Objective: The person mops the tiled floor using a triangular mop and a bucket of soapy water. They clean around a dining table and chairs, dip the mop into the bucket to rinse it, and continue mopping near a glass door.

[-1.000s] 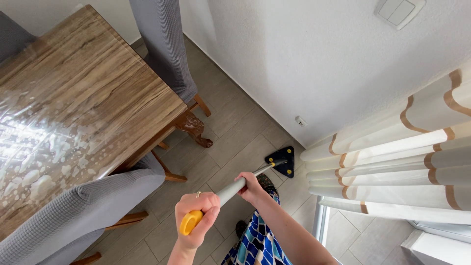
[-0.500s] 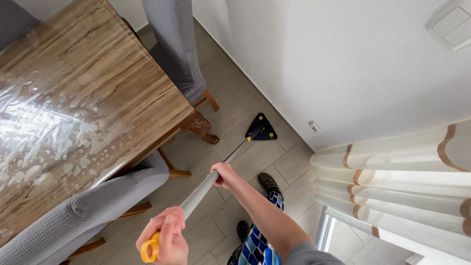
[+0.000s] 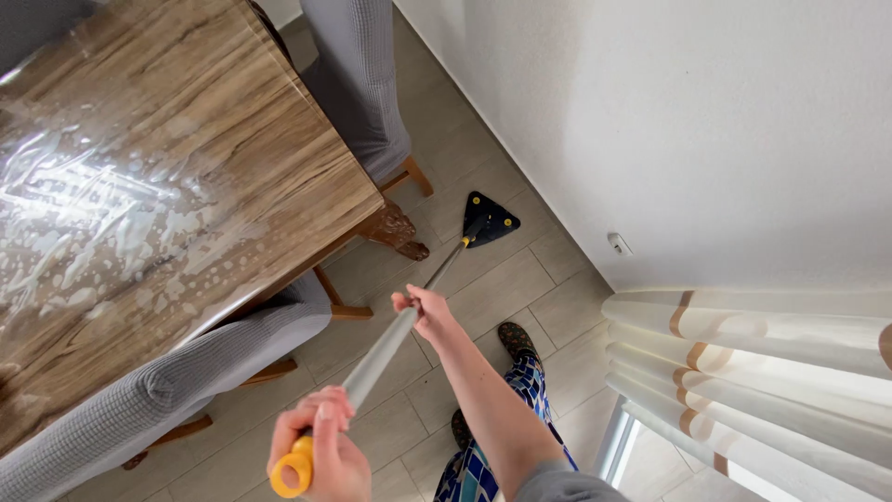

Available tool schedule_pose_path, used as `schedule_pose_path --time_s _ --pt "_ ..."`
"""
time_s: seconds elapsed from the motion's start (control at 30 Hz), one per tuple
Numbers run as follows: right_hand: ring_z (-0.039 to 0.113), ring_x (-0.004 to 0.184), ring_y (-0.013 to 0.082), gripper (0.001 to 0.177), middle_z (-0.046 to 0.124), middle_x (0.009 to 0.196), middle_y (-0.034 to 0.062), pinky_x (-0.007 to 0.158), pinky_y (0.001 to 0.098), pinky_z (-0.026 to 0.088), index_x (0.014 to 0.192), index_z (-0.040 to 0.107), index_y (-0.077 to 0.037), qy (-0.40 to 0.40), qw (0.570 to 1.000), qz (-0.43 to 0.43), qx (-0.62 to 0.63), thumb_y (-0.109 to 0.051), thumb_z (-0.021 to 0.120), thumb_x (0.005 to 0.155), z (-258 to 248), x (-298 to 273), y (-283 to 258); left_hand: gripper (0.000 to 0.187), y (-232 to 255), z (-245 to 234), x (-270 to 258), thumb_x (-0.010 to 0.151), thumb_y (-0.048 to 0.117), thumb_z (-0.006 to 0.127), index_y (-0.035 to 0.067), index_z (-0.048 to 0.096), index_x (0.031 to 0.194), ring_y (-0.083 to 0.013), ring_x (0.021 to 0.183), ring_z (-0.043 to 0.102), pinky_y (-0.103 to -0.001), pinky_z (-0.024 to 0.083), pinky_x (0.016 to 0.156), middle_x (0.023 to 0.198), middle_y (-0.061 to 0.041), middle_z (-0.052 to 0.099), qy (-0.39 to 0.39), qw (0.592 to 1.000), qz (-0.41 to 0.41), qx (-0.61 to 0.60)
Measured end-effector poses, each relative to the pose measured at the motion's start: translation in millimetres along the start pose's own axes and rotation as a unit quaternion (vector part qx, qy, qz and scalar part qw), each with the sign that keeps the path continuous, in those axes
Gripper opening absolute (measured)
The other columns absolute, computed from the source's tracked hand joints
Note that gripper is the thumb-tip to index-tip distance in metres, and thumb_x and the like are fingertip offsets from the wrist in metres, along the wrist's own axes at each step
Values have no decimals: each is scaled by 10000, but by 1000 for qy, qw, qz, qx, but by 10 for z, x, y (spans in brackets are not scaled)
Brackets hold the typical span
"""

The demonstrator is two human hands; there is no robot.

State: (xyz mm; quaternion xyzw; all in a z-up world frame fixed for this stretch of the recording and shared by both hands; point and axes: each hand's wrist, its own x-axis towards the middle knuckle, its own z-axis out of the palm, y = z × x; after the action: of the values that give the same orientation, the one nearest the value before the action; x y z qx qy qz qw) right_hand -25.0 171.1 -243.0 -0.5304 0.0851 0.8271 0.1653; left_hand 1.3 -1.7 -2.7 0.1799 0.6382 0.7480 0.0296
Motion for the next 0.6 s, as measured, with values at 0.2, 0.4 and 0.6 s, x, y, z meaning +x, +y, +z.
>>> schedule_pose_path --time_s 0.2,0.4,0.6 --pt "368 473 58 497 422 667 20 516 229 444 1443 431 129 -38 990 -7 137 82 519 957 -250 714 302 309 -236 -127 216 870 48 451 83 392 569 -197 436 462 -395 531 600 503 -29 368 24 995 82 42" --pt "422 489 98 422 430 675 37 546 273 448 1385 468 88 -53 984 -26 166 72 511 965 -401 559 474 406 -190 -295 288 977 107 474 90 406 578 -188 398 457 -391 538 546 487 -8 384 31 994 90 52" --pt "521 532 86 292 556 781 79 548 211 506 1237 529 70 -66 981 -34 177 105 550 948 -752 177 668 422 -179 -526 410 1057 215 497 99 356 677 -203 391 415 -372 449 453 504 -57 385 49 997 57 20"
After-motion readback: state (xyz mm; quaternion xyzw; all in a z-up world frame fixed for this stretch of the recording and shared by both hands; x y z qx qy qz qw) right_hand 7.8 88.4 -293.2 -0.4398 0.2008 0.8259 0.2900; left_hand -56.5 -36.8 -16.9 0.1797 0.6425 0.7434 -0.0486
